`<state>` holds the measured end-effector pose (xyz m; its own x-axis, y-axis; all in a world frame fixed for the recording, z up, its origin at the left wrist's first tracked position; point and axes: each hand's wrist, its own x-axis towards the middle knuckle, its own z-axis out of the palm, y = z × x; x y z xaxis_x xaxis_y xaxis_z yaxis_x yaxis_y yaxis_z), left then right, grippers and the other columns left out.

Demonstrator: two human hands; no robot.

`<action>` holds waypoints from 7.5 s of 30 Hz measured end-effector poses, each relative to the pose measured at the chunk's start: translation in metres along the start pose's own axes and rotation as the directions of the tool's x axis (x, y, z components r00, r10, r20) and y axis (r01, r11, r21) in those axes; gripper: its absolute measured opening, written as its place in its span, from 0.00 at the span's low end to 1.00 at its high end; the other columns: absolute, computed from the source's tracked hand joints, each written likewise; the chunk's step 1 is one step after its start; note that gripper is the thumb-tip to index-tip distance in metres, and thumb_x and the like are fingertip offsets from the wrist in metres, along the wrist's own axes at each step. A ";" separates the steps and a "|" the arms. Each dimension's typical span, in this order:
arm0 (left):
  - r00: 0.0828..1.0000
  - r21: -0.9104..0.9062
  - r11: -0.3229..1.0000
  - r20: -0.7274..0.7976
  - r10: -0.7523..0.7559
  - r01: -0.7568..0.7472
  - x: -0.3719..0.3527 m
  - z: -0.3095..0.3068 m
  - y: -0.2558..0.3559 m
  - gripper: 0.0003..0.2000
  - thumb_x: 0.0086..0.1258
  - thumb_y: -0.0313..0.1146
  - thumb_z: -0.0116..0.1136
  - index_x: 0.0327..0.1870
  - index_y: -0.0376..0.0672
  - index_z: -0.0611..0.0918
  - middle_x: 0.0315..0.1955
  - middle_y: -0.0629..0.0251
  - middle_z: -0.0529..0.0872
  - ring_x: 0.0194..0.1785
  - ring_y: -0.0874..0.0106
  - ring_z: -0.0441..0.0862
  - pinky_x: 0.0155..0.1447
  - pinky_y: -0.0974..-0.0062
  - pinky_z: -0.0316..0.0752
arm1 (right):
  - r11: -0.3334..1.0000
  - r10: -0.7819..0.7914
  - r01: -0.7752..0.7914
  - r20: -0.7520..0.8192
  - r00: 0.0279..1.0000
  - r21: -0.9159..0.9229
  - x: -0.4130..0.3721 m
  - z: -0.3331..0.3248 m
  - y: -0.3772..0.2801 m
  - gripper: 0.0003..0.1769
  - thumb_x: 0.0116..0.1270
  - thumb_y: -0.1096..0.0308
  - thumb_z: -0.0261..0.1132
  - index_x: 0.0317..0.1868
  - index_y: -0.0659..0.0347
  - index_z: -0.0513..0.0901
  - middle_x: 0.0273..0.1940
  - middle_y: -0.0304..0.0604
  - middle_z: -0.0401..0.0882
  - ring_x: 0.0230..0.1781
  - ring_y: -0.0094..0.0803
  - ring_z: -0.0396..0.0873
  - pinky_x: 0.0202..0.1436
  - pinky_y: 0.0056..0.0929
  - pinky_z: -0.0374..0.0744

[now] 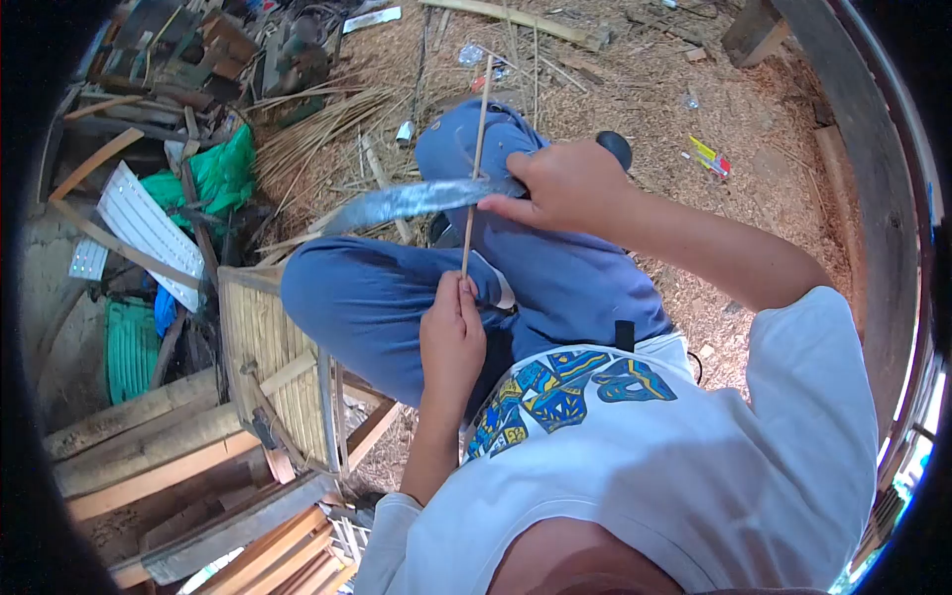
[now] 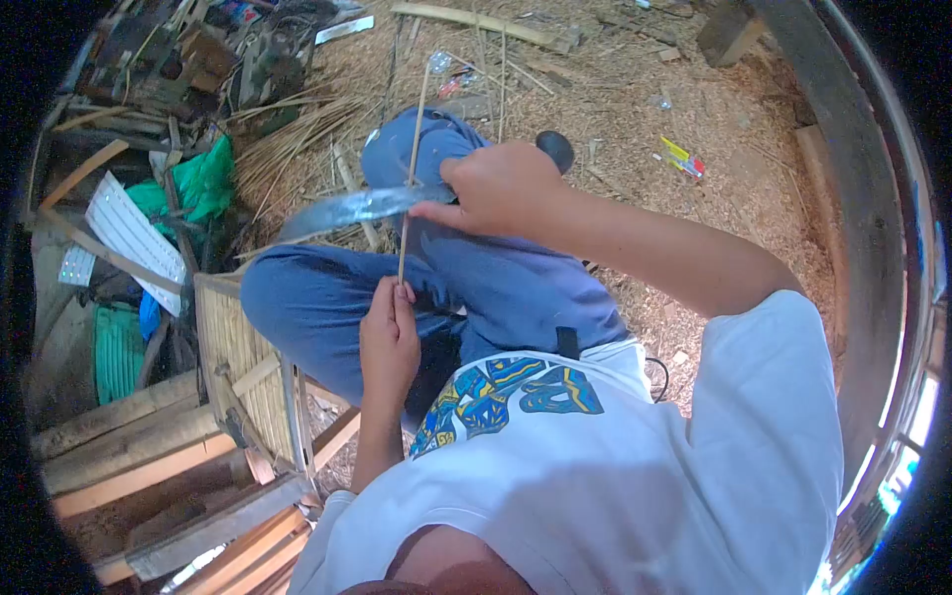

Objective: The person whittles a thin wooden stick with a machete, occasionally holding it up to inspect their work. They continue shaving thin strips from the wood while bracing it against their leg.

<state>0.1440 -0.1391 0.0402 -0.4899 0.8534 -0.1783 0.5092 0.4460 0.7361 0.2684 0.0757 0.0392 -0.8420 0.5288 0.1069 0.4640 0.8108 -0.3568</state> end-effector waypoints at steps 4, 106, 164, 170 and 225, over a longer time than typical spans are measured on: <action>1.000 -0.001 1.000 0.005 -0.021 0.021 -0.042 -0.008 -0.012 0.07 0.84 0.31 0.46 0.44 0.40 0.76 0.29 0.46 0.82 0.35 0.43 0.84 0.35 0.55 0.74 | 0.999 0.041 -0.041 -0.023 0.999 -0.011 0.002 0.003 0.006 0.36 0.72 0.31 0.59 0.28 0.59 0.81 0.20 0.53 0.80 0.23 0.54 0.83 0.27 0.50 0.79; 0.988 -0.578 0.812 0.152 0.008 0.082 0.073 0.024 0.014 0.12 0.88 0.35 0.44 0.41 0.39 0.75 0.24 0.77 0.67 0.27 0.86 0.62 0.30 0.81 0.58 | 0.973 0.230 -0.228 -0.104 0.968 0.030 -0.024 -0.015 0.019 0.37 0.71 0.29 0.58 0.30 0.58 0.84 0.22 0.53 0.83 0.25 0.53 0.85 0.30 0.50 0.83; 0.985 -0.296 0.949 0.094 0.143 -0.110 0.056 0.019 0.015 0.14 0.87 0.35 0.45 0.38 0.37 0.76 0.24 0.61 0.75 0.28 0.73 0.71 0.36 0.70 0.69 | 0.989 0.146 -0.147 -0.072 0.987 -0.003 -0.036 -0.021 0.012 0.34 0.70 0.31 0.61 0.29 0.59 0.80 0.22 0.54 0.81 0.26 0.54 0.84 0.29 0.49 0.79; 0.991 -0.187 0.977 0.056 0.120 -0.108 0.017 0.000 0.003 0.13 0.87 0.35 0.46 0.38 0.38 0.76 0.23 0.64 0.74 0.26 0.75 0.70 0.32 0.71 0.67 | 0.970 0.242 -0.243 -0.067 0.968 -0.002 -0.024 -0.016 0.016 0.34 0.72 0.32 0.59 0.31 0.59 0.82 0.25 0.55 0.83 0.28 0.56 0.85 0.33 0.52 0.81; 0.991 -0.445 0.895 0.115 0.066 -0.008 0.037 0.034 0.019 0.14 0.89 0.37 0.43 0.39 0.41 0.76 0.23 0.78 0.68 0.25 0.87 0.62 0.28 0.83 0.57 | 0.969 0.246 -0.246 -0.077 0.966 0.011 -0.058 -0.027 0.025 0.38 0.68 0.26 0.60 0.28 0.59 0.85 0.22 0.55 0.83 0.28 0.54 0.86 0.34 0.50 0.83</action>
<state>0.1596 -0.0897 0.0249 -0.3711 0.9061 -0.2032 0.1448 0.2726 0.9512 0.3366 0.0724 0.0492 -0.6780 0.7298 0.0873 0.6537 0.6531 -0.3823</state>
